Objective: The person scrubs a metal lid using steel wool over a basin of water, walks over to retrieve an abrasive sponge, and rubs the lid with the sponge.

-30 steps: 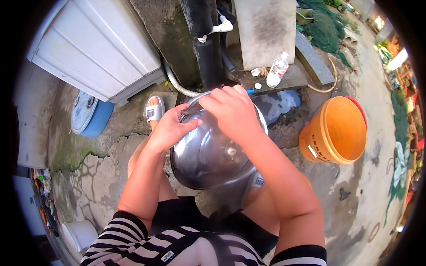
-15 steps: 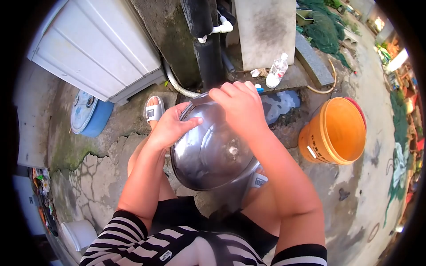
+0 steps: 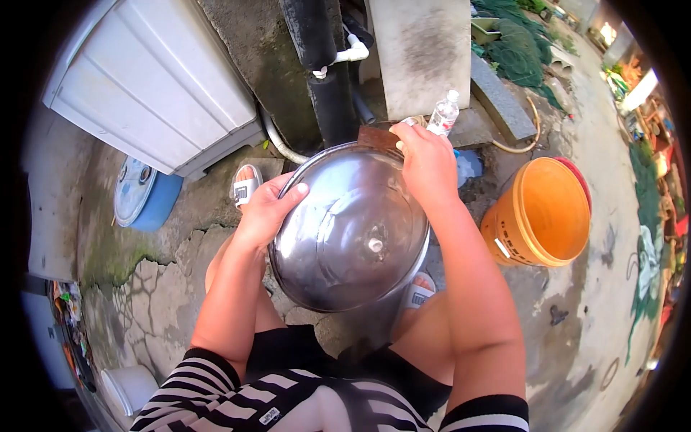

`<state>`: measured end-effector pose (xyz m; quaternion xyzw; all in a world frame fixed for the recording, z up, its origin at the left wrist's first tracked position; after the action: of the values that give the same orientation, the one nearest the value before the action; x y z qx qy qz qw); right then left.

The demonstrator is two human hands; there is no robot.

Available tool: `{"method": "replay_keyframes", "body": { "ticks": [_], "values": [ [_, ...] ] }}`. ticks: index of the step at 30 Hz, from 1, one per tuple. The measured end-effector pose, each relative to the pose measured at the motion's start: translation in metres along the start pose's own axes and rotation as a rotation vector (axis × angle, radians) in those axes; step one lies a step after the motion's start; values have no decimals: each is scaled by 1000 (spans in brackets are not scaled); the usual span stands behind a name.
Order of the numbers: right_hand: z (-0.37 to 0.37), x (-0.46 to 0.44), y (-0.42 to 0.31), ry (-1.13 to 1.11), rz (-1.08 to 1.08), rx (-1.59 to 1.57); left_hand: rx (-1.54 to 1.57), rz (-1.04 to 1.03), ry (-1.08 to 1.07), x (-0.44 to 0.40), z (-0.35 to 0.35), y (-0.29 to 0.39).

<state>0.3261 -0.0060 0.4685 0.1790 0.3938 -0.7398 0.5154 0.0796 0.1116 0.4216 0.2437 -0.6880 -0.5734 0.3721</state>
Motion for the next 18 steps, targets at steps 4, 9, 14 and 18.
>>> {"method": "replay_keyframes", "body": {
  "ticks": [4, 9, 14, 18],
  "values": [
    [1, 0, -2, -22, -4, -25, 31, -28, 1, 1, -4, 5],
    [5, 0, -7, -13, -31, 7, 75, -20, 28, 1, -4, 4],
    [6, 0, -15, 26, -19, -13, 106, 22, 57, 1, -3, 0],
    [2, 2, -18, 21, 25, 21, 129, 26, 40, 3, -5, 3]
  ]
}}
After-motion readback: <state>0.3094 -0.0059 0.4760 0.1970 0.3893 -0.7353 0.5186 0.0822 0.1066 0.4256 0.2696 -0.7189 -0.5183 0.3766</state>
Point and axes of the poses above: each hand's wrist, its own x-axis away from the middle knuckle, its own z-axis out of the back of the hand, y = z × x, the point moved 6 cm from there along -x, towards the middle knuckle, and after that the axes turned 10 degrees about y, right-handed, at the moved point
